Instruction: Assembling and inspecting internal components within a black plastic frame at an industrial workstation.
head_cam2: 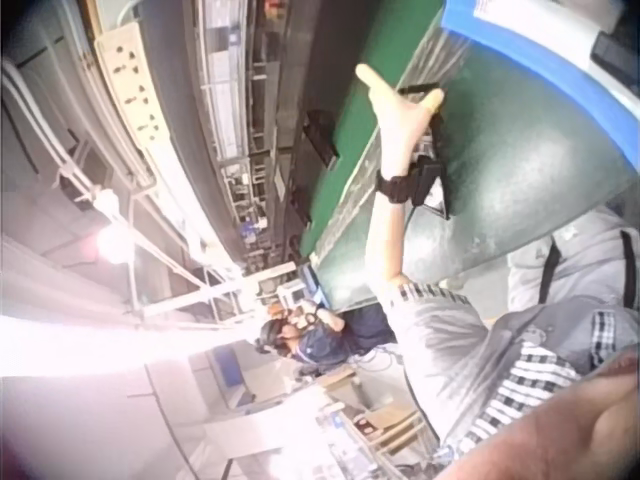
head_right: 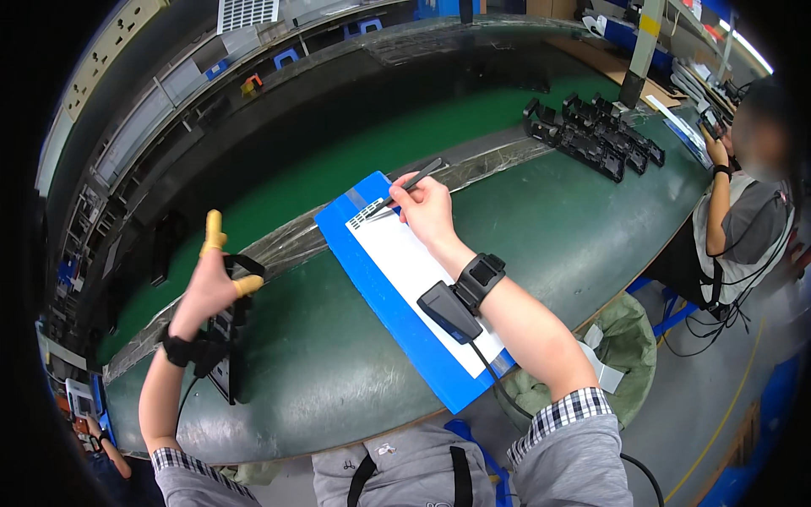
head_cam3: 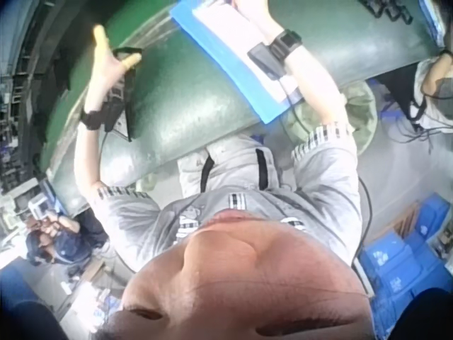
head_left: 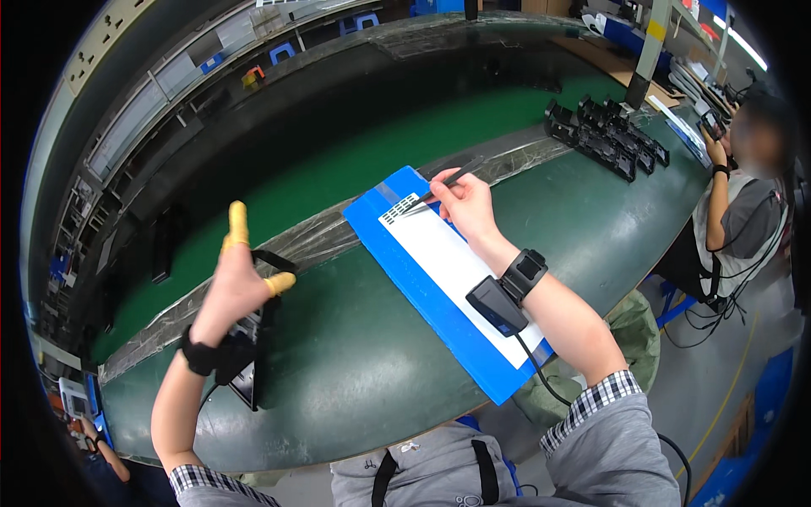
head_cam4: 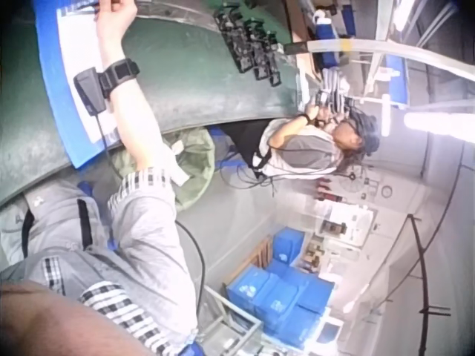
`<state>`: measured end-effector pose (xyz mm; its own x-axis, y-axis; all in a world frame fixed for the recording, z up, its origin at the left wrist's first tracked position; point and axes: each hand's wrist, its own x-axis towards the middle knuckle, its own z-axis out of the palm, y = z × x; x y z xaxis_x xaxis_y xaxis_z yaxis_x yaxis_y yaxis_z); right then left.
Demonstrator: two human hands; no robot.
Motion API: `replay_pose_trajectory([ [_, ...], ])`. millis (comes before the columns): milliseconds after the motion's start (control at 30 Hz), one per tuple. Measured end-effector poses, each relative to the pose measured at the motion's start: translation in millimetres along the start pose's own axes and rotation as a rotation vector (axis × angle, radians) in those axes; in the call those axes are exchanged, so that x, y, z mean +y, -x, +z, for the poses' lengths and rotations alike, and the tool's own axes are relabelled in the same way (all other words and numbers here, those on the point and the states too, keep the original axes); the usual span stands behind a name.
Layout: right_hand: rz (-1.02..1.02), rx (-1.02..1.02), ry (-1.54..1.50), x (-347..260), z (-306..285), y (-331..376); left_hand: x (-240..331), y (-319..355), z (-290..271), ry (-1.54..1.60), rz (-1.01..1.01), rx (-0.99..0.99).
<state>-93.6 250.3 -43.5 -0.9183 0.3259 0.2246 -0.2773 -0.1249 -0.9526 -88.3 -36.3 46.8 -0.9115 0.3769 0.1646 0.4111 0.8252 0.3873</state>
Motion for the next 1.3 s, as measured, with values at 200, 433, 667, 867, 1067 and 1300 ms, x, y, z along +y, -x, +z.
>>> replay_pose_trajectory([
  [200, 0.023, -0.052, 0.028, 4, 0, -2, -14, 21, 31, -0.221, 0.046, -0.081],
  [433, 0.025, -0.020, 0.090, 4, -2, -4, -45, 95, 3, 0.057, -0.197, -0.220],
  [667, 0.027, -0.032, -0.016, 9, -1, -6, -113, -20, 11, 0.249, -0.190, 0.100],
  [867, -0.008, 0.079, -0.144, 13, -1, -7, -54, -155, 19, -0.298, -0.147, 0.421],
  [1067, 0.026, 0.207, -0.109, 19, -5, -8, 196, -227, 71, -0.070, 0.936, 0.103],
  [1300, -0.129, 0.283, 0.106, 37, 0, -10, 366, -276, 206, -0.320, 0.758, -0.361],
])
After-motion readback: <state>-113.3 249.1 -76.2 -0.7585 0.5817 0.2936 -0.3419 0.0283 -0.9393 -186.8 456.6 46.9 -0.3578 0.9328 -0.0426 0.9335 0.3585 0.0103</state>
